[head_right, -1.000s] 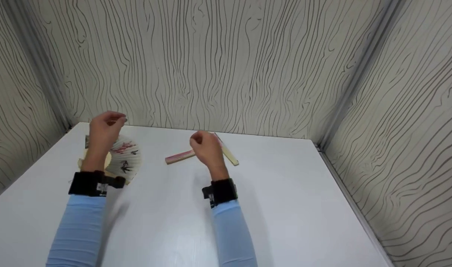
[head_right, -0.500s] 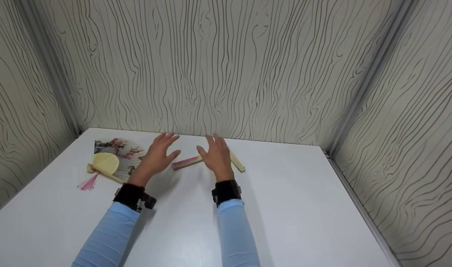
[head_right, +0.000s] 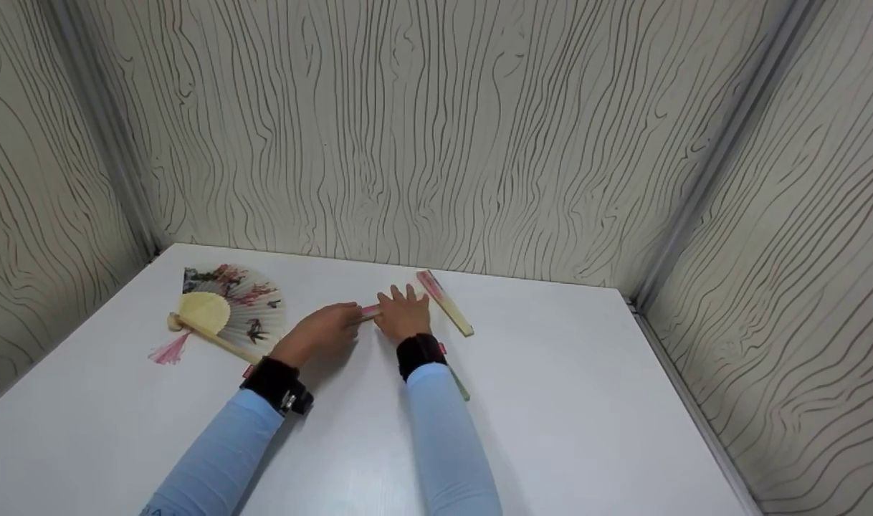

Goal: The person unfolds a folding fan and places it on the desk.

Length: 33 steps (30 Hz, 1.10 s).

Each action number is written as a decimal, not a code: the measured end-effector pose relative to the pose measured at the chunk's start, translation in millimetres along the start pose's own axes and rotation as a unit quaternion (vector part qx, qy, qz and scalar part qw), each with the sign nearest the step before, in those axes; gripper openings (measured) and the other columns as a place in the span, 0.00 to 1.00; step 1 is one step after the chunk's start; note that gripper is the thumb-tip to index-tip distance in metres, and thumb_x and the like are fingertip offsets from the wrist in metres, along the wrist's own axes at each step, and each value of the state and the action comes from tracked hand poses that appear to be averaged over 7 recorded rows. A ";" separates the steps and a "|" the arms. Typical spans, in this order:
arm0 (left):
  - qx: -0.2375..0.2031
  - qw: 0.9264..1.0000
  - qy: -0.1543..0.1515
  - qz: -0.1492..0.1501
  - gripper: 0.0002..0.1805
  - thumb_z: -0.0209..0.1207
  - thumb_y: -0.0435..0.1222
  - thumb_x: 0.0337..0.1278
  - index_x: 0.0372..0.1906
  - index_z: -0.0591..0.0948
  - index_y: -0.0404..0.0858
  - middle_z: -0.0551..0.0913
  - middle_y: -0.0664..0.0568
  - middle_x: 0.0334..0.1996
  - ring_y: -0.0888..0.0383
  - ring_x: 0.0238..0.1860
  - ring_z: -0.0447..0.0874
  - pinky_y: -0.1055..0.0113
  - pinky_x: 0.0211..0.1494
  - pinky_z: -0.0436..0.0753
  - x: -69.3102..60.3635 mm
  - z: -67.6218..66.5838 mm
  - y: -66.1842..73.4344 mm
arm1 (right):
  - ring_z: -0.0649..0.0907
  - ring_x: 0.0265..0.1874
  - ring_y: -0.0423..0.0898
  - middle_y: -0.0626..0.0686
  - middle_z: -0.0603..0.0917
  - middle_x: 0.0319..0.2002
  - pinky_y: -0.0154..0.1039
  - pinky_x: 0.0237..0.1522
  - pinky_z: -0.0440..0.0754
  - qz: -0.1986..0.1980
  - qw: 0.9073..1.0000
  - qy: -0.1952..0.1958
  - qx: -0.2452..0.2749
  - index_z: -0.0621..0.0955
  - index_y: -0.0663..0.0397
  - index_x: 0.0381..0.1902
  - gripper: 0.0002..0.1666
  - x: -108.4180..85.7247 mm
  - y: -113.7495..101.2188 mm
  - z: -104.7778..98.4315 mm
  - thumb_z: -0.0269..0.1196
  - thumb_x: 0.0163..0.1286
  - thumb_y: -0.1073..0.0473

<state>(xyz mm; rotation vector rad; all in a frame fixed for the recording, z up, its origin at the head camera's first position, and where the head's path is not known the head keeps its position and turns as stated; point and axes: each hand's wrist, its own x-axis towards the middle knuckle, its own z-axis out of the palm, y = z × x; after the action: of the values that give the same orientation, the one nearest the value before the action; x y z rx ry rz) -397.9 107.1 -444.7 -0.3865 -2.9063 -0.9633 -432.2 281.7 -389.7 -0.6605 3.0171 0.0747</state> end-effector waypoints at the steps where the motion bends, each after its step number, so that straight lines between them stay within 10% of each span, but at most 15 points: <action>1: 0.000 1.000 -0.003 -0.006 0.16 0.64 0.33 0.75 0.61 0.86 0.33 0.91 0.41 0.57 0.43 0.59 0.90 0.48 0.67 0.89 -0.4 -0.3 1.1 | 0.64 0.86 0.66 0.61 0.71 0.83 0.69 0.88 0.60 -0.005 1.000 0.000 0.006 0.74 0.51 0.80 0.30 -1.1 -1.7 1.0 0.56 0.85 0.51; 6: -0.008 0.999 -0.022 -0.033 0.10 0.65 0.32 0.74 0.54 0.88 0.34 0.92 0.43 0.47 0.46 0.51 0.91 0.49 0.62 0.90 -1.8 -5.6 4.8 | 0.69 0.83 0.67 0.60 0.78 0.78 0.72 0.85 0.63 -0.032 0.999 0.006 0.020 0.79 0.52 0.75 0.25 -5.3 -11.6 7.4 0.58 0.84 0.59; 13: 0.006 0.998 0.063 -0.024 0.05 0.69 0.30 0.66 0.37 0.87 0.30 0.91 0.39 0.36 0.49 0.34 0.87 0.50 0.43 0.90 -8.0 -14.9 4.8 | 0.91 0.50 0.59 0.57 0.94 0.49 0.58 0.59 0.89 -0.128 0.989 0.070 -0.040 0.92 0.56 0.51 0.12 3.8 -30.2 11.3 0.67 0.74 0.68; 20: -0.003 0.999 0.014 -0.032 0.07 0.75 0.34 0.57 0.37 0.88 0.37 0.87 0.52 0.30 0.57 0.30 0.75 0.59 0.35 0.83 35.9 25.7 -43.8 | 0.89 0.39 0.55 0.55 0.94 0.42 0.50 0.48 0.91 -0.132 0.990 0.034 -0.043 0.93 0.53 0.46 0.08 6.0 -44.6 10.4 0.69 0.74 0.63; 25: -0.013 0.996 -0.017 -0.088 0.08 0.72 0.31 0.62 0.42 0.89 0.31 0.91 0.43 0.37 0.51 0.33 0.77 0.53 0.44 0.86 -2.7 -19.6 0.0 | 0.89 0.43 0.53 0.54 0.93 0.46 0.49 0.52 0.91 -0.138 0.990 0.016 -0.029 0.90 0.51 0.49 0.09 6.4 -48.5 11.5 0.67 0.76 0.64; 33: 0.022 0.997 0.024 -0.076 0.14 0.76 0.42 0.63 0.39 0.90 0.34 0.92 0.44 0.37 0.53 0.34 0.83 0.52 0.46 0.91 -12.7 -31.4 0.9 | 0.87 0.35 0.49 0.53 0.93 0.40 0.45 0.44 0.92 -0.146 0.987 0.054 -0.039 0.89 0.50 0.49 0.08 10.6 -53.3 15.0 0.69 0.75 0.64</action>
<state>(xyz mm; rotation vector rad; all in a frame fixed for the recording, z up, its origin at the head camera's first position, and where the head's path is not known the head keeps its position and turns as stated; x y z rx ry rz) -386.2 86.4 -420.6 -0.1395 -2.9409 -0.9117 -418.9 229.7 -407.3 -1.1416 2.9910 0.1503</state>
